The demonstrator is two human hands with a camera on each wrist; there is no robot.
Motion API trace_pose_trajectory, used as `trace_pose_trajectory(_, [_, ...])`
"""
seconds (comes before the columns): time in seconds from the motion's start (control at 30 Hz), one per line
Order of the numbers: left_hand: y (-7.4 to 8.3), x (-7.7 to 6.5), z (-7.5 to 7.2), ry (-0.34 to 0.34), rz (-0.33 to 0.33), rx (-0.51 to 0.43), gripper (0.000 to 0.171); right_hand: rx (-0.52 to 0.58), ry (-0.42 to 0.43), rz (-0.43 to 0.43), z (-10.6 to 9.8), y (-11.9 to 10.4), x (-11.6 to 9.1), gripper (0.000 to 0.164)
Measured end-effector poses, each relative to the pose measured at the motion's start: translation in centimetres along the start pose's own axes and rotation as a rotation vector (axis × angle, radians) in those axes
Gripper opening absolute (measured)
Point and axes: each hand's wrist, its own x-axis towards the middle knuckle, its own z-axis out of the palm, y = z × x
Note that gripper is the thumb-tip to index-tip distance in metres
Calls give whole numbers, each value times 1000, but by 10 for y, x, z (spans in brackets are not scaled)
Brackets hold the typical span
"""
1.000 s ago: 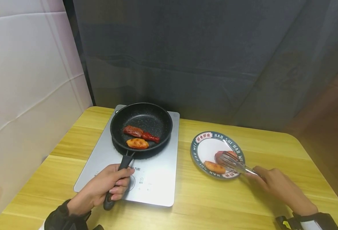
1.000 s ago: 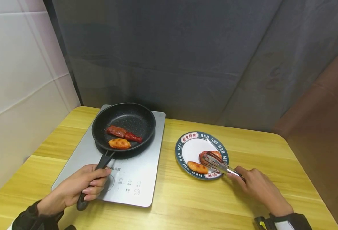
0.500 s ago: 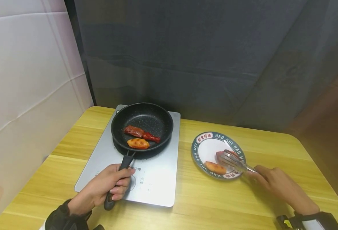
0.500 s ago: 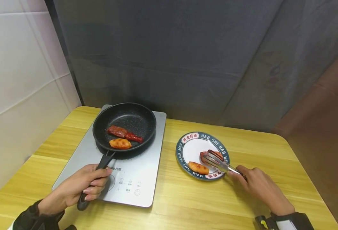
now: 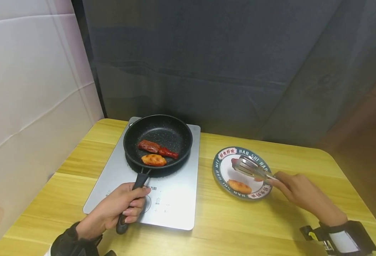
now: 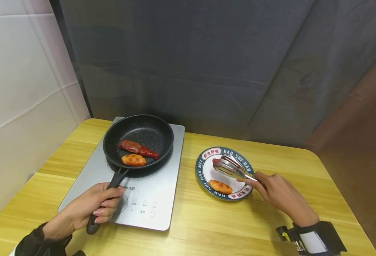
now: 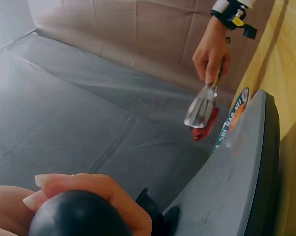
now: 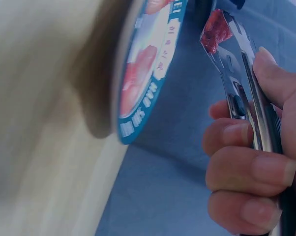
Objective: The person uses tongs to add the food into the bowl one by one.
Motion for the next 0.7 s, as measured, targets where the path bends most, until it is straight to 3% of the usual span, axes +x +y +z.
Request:
trace_pose_trajectory(0.23, [0,0,1,7,0,0,23,-34,9,-73,-11,-9,27,19])
trace_pose_trajectory(0.47, [0,-1,-1,8,3,-6,23,26,-6,-54,-16,-29,55,14])
trace_pose_trajectory(0.7, [-1,0,0,14,4,-4,22,58,45,-117,-18,-44,83,23])
